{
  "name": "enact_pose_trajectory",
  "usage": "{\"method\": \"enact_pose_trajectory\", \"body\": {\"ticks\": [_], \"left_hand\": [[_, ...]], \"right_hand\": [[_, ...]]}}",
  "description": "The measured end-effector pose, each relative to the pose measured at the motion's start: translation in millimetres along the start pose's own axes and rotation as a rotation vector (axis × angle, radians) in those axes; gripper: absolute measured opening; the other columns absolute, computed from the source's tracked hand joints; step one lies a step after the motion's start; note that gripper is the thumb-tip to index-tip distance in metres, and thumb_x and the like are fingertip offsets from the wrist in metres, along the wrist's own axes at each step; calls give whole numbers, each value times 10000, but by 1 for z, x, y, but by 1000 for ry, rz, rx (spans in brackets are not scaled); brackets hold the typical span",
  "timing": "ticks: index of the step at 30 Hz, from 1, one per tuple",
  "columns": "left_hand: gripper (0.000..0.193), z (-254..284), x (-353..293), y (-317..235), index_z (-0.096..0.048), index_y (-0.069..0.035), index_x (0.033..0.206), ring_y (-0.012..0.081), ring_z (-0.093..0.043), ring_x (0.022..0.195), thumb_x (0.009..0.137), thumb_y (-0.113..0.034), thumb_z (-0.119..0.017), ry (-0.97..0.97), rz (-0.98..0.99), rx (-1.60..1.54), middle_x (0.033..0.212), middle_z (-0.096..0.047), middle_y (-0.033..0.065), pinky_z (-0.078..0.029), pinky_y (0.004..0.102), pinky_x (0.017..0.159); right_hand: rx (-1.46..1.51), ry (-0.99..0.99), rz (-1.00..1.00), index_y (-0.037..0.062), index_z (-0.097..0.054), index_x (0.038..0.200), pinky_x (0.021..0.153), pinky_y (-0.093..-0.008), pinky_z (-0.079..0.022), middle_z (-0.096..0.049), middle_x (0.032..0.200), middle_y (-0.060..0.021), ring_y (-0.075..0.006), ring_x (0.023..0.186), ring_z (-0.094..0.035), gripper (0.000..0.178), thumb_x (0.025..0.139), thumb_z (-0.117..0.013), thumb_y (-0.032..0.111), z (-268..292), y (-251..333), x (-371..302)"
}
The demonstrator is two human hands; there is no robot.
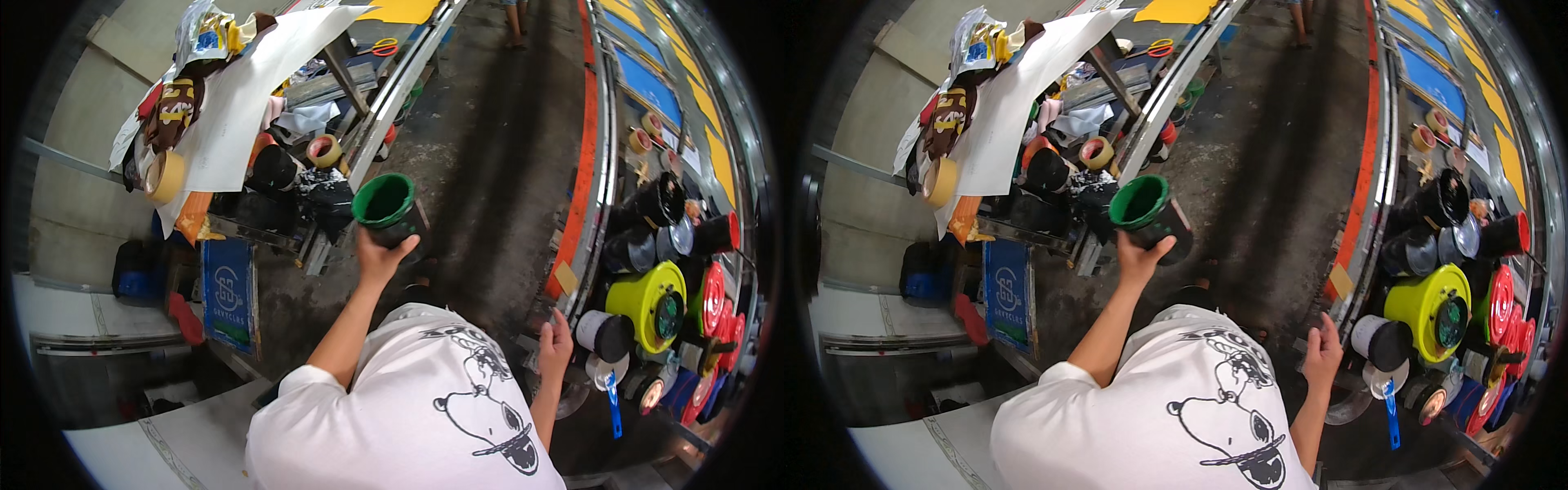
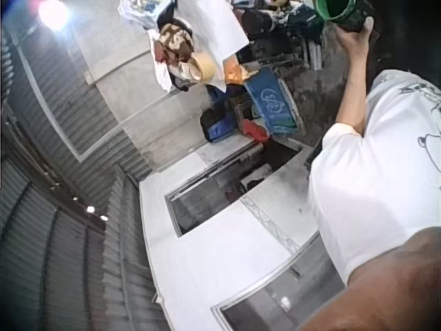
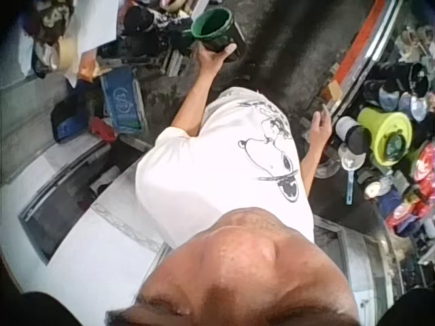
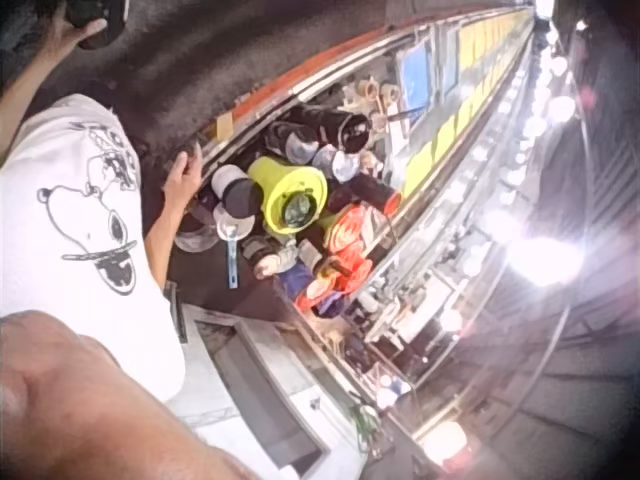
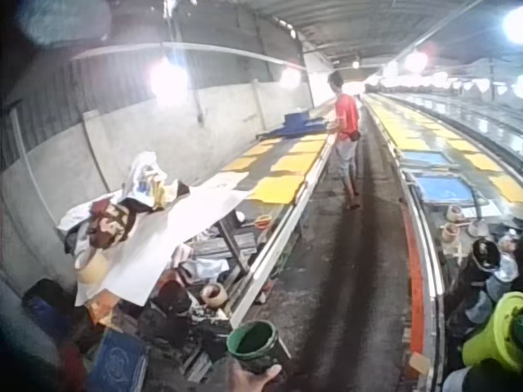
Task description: The person opens a green paint can, pours some paint onto a blue screen printing frame, and then places the can back on the table. The person then picks up the screen printing frame and holds it up.
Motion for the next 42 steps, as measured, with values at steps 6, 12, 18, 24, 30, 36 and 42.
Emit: {"method": "enact_pose_trajectory", "body": {"ticks": [6,12,18,24,30,36,42], "left_hand": [[801,-26,79,35,-481,-10,1311,203,-621,1091,689,-271,-913,155,21,-135,1225,-612,116,-500,348,950],[852,10,151,57,-442,-19,1360,196,-595,1148,683,-223,-918,90,88,-351,1267,-589,97,-488,353,990],[874,125,205,47,-434,-1,1379,204,-581,1158,686,-205,-924,-212,-54,21,1302,-566,119,-463,347,1015],[724,129,214,45,-550,38,1294,204,-616,1085,710,-201,-906,-226,-168,116,1239,-628,116,-484,352,973],[497,72,169,57,-626,92,1181,241,-660,1009,829,-210,-808,-28,-74,45,1189,-673,155,-535,379,920],[791,-126,121,-45,-528,97,1266,231,-633,1032,777,-434,-852,506,-201,-44,1189,-635,144,-525,356,914],[903,-301,70,-143,-481,110,1322,214,-604,1063,700,-365,-932,748,-161,-411,1262,-583,138,-517,335,930]], "right_hand": [[-9,-143,-51,-14,-546,1375,514,-191,-320,-499,735,48,-16,599,-418,393,995,-589,77,-32,20,10],[-125,-165,-120,-14,-539,1382,509,-187,-328,-494,733,49,-14,592,-427,396,1004,-582,94,-82,43,28],[-130,-39,-75,-1,-547,1382,531,-193,-356,-500,744,42,-25,611,-454,402,996,-594,102,-120,59,61],[-170,-28,-47,21,-586,1348,574,-223,-403,-529,722,23,-56,631,-472,393,964,-619,96,-108,60,81],[-163,-31,98,35,-598,1321,586,-267,-452,-624,745,-37,-83,628,-533,405,926,-664,95,-89,118,78],[-69,-282,104,61,-602,1314,588,-321,-480,-645,734,-96,-182,609,-593,409,915,-676,114,3,129,9],[55,-594,91,28,-643,1268,571,-226,-430,-602,745,-5,-52,622,-515,362,907,-670,49,77,127,-83]]}}
Point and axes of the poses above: each hand's wrist, its own x-axis towards the middle knuckle, its own z-axis out of the back of the hand, y = z × x, the point moved 9 cm from there along x, towards the middle knuckle
